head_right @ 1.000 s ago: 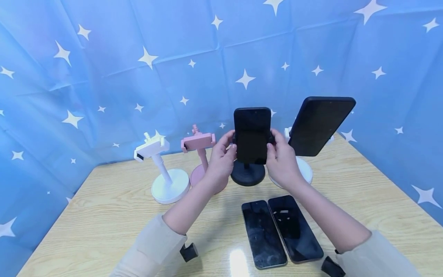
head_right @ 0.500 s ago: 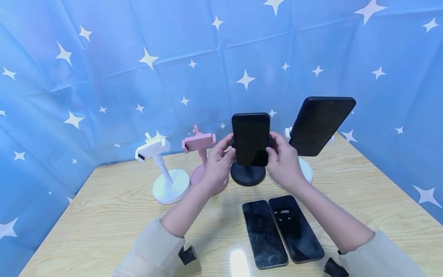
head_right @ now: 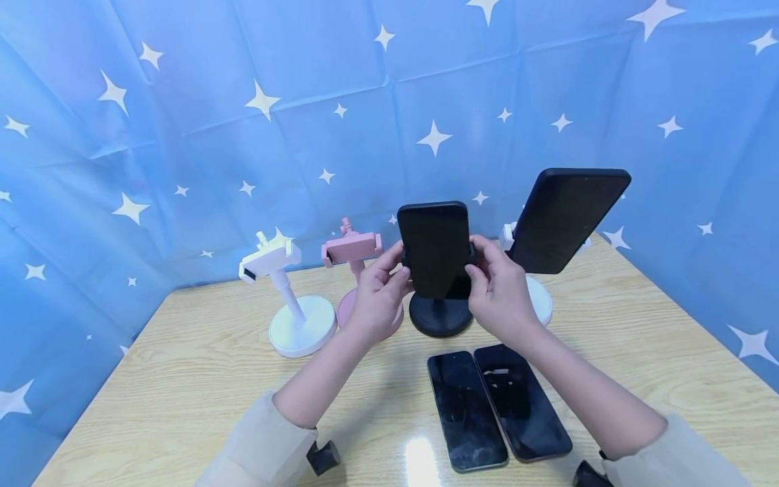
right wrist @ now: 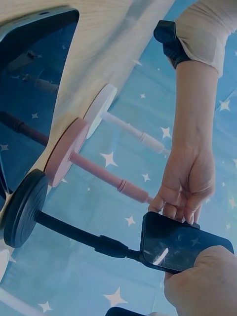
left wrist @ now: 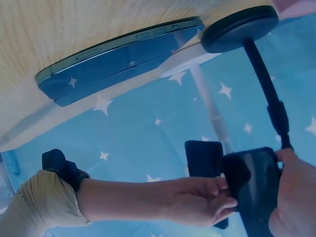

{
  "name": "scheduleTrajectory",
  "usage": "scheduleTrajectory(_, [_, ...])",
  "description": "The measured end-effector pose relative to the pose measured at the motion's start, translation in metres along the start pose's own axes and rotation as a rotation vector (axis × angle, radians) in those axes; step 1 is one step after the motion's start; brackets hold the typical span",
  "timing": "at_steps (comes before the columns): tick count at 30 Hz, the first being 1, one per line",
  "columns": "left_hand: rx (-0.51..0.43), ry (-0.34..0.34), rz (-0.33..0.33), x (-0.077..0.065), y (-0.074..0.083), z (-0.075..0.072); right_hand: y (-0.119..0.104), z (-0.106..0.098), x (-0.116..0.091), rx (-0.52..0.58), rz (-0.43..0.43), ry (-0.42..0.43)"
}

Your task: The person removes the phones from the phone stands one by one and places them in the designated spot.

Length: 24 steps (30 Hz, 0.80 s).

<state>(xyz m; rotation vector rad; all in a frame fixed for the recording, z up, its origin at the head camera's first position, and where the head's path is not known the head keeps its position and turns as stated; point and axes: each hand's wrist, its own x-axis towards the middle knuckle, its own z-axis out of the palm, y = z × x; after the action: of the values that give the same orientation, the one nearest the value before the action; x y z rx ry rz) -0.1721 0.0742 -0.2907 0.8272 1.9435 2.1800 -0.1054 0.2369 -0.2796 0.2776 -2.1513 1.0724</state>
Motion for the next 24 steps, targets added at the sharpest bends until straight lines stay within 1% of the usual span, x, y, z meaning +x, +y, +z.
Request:
scheduleTrajectory(7, [-0.015,-0.012,0.007,-0.011,0.007,-0.004,-0.013,-0.003,-0.005,-0.001,-0.056,-0.005])
scheduleTrajectory(11, [-0.034,-0.029,0.028,-0.021,0.016,-0.008,-0.023,-0.005,-0.008,0.025,-0.078,0.004])
scheduleTrajectory(14, [-0.050,-0.046,0.049,-0.029,0.023,-0.011,-0.031,-0.005,-0.009,0.059,-0.090,-0.006])
scheduleTrajectory(17, [-0.056,-0.054,0.054,-0.038,0.030,-0.015,-0.038,-0.004,-0.011,0.084,-0.108,-0.013])
scheduleTrajectory(24, [-0.055,-0.057,0.120,-0.057,0.042,-0.025,-0.052,-0.002,-0.017,0.142,-0.135,-0.020])
